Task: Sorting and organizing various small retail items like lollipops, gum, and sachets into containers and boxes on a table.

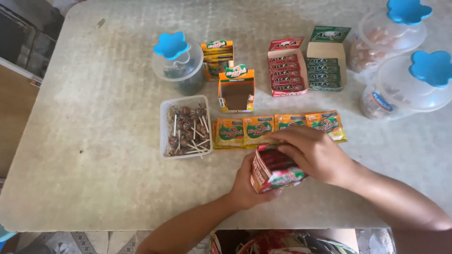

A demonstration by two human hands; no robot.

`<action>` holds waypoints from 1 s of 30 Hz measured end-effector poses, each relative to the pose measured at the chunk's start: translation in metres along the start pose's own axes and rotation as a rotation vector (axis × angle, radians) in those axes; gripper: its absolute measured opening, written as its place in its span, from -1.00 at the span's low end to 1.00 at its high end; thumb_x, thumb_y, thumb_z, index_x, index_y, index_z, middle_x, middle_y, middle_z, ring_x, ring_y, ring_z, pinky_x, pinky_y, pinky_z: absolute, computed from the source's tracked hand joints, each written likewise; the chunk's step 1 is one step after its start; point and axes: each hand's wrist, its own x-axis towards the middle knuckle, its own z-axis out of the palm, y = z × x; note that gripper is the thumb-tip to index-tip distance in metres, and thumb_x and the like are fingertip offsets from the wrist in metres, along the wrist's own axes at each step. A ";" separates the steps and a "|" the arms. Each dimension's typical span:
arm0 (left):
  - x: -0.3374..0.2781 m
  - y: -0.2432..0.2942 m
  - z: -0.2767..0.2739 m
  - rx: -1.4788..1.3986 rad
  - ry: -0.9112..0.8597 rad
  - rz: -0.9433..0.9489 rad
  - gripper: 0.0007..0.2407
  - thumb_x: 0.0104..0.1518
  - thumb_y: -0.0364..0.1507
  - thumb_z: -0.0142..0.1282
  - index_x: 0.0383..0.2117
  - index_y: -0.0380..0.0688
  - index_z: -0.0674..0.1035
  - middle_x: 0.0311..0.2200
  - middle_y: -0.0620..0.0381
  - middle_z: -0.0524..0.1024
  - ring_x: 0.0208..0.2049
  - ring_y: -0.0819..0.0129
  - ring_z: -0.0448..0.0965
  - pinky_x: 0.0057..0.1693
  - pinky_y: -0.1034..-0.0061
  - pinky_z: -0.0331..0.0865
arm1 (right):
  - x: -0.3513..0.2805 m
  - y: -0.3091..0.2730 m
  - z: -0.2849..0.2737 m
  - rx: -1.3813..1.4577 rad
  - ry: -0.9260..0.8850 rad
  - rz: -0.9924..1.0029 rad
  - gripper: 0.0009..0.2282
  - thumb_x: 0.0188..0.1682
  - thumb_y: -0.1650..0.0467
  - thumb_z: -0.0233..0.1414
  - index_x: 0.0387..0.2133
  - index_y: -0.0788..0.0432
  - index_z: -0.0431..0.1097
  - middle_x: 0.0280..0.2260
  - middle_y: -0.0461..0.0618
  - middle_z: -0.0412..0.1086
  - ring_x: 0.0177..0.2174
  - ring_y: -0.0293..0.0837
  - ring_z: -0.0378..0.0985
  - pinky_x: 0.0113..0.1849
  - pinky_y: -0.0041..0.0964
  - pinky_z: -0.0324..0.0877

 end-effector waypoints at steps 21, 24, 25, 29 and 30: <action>-0.046 0.033 0.022 -0.111 0.189 -0.389 -0.44 -0.16 -0.41 0.33 -0.03 -0.24 0.26 -0.14 -0.02 0.41 -0.12 0.34 0.47 -0.05 0.45 0.45 | -0.039 -0.014 0.027 -0.058 0.131 -0.297 -0.84 -0.04 0.37 -0.01 -0.23 0.09 0.43 -0.08 0.00 0.40 -0.18 -0.02 0.49 -0.23 -0.08 0.26; -0.048 0.048 0.018 -0.022 0.283 -0.474 -0.46 -0.20 -0.38 0.33 -0.07 -0.20 0.33 -0.19 0.04 0.46 -0.16 0.35 0.51 -0.08 0.50 0.42 | -0.028 -0.012 0.024 0.047 0.184 -0.337 -0.85 -0.02 0.39 -0.05 -0.25 0.14 0.41 -0.36 -0.05 0.43 -0.38 -0.10 0.47 -0.32 -0.18 0.26; -0.054 0.047 0.010 -0.022 0.283 -0.476 -0.46 -0.20 -0.38 0.33 -0.07 -0.20 0.33 -0.19 0.04 0.46 -0.16 0.35 0.51 -0.08 0.50 0.42 | -0.024 -0.002 0.025 0.048 0.183 -0.336 -0.85 -0.02 0.39 -0.05 -0.25 0.14 0.41 -0.36 -0.05 0.43 -0.38 -0.10 0.47 -0.32 -0.18 0.26; -0.079 0.053 -0.021 0.061 0.378 -0.475 -0.53 -0.25 -0.45 0.37 -0.20 -0.17 0.36 -0.25 0.03 0.54 -0.23 0.29 0.59 -0.18 0.50 0.49 | 0.001 0.033 0.039 0.142 0.226 -0.039 -0.82 -0.07 0.56 -0.06 -0.26 0.19 0.44 -0.36 -0.04 0.47 -0.40 -0.11 0.53 -0.34 -0.29 0.38; -0.085 0.056 -0.029 0.067 0.427 -0.460 -0.55 -0.26 -0.50 0.38 -0.23 -0.15 0.38 -0.28 0.05 0.55 -0.26 0.26 0.61 -0.19 0.48 0.53 | 0.010 0.041 0.045 0.128 0.219 0.084 -0.86 -0.01 0.46 -0.05 -0.25 0.17 0.43 -0.31 -0.02 0.49 -0.37 -0.14 0.53 -0.33 -0.35 0.34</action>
